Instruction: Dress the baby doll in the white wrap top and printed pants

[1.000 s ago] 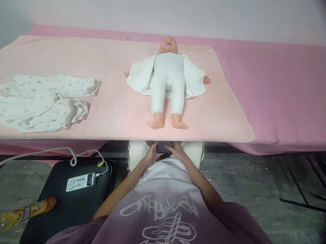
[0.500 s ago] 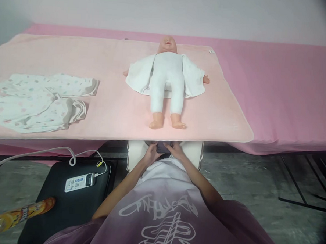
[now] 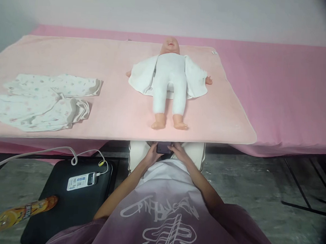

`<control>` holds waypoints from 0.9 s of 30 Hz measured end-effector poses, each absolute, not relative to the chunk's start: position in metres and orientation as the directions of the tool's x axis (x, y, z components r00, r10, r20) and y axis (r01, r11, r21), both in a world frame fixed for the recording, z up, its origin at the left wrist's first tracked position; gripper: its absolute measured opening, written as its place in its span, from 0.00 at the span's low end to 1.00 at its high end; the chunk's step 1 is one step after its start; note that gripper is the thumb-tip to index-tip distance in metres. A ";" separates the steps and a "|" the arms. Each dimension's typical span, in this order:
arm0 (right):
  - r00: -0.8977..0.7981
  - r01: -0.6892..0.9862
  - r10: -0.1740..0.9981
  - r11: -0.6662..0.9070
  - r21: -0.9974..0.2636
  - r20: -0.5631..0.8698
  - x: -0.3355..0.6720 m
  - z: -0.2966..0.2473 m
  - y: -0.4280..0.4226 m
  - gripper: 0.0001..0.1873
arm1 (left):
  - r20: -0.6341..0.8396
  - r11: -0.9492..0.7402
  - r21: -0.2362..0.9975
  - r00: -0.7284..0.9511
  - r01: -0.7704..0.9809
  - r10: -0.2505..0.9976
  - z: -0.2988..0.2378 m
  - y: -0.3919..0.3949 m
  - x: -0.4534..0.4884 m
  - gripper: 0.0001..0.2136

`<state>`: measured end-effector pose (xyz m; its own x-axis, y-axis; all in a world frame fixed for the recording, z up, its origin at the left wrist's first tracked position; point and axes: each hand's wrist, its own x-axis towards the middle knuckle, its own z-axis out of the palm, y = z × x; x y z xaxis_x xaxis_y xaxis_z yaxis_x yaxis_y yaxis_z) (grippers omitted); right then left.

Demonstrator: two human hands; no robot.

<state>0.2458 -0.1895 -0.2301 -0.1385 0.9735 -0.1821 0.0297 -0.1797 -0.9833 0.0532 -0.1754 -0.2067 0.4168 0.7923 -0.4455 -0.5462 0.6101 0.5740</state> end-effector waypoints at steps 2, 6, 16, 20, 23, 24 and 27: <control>-0.165 0.009 0.971 -0.173 -0.985 -0.172 0.244 -0.231 -0.189 0.21 | -0.436 0.604 0.576 0.418 -0.551 0.797 -0.207 -0.175 0.053 0.22; -0.185 -0.008 0.968 -0.173 -0.985 -0.169 0.244 -0.233 -0.189 0.23 | -0.440 0.613 0.561 0.426 -0.556 0.790 -0.208 -0.175 0.053 0.24; -0.157 0.032 0.969 -0.187 -0.982 -0.189 0.249 -0.233 -0.189 0.18 | -0.470 0.588 0.595 0.355 -0.548 0.808 -0.208 -0.175 0.056 0.23; -0.148 0.041 0.969 -0.191 -0.981 -0.195 0.247 -0.235 -0.188 0.19 | -0.443 0.603 0.569 0.409 -0.559 0.797 -0.206 -0.174 0.054 0.24; -0.142 0.039 0.972 -0.185 -0.982 -0.188 0.248 -0.234 -0.190 0.18 | -0.459 0.596 0.585 0.382 -0.550 0.802 -0.206 -0.175 0.055 0.23; -0.142 0.036 0.973 -0.181 -0.983 -0.184 0.248 -0.234 -0.190 0.19 | -0.464 0.590 0.599 0.366 -0.542 0.807 -0.207 -0.175 0.055 0.22; -0.156 0.020 0.973 -0.172 -0.985 -0.173 0.243 -0.230 -0.191 0.25 | -0.477 0.576 0.623 0.325 -0.529 0.816 -0.207 -0.175 0.057 0.23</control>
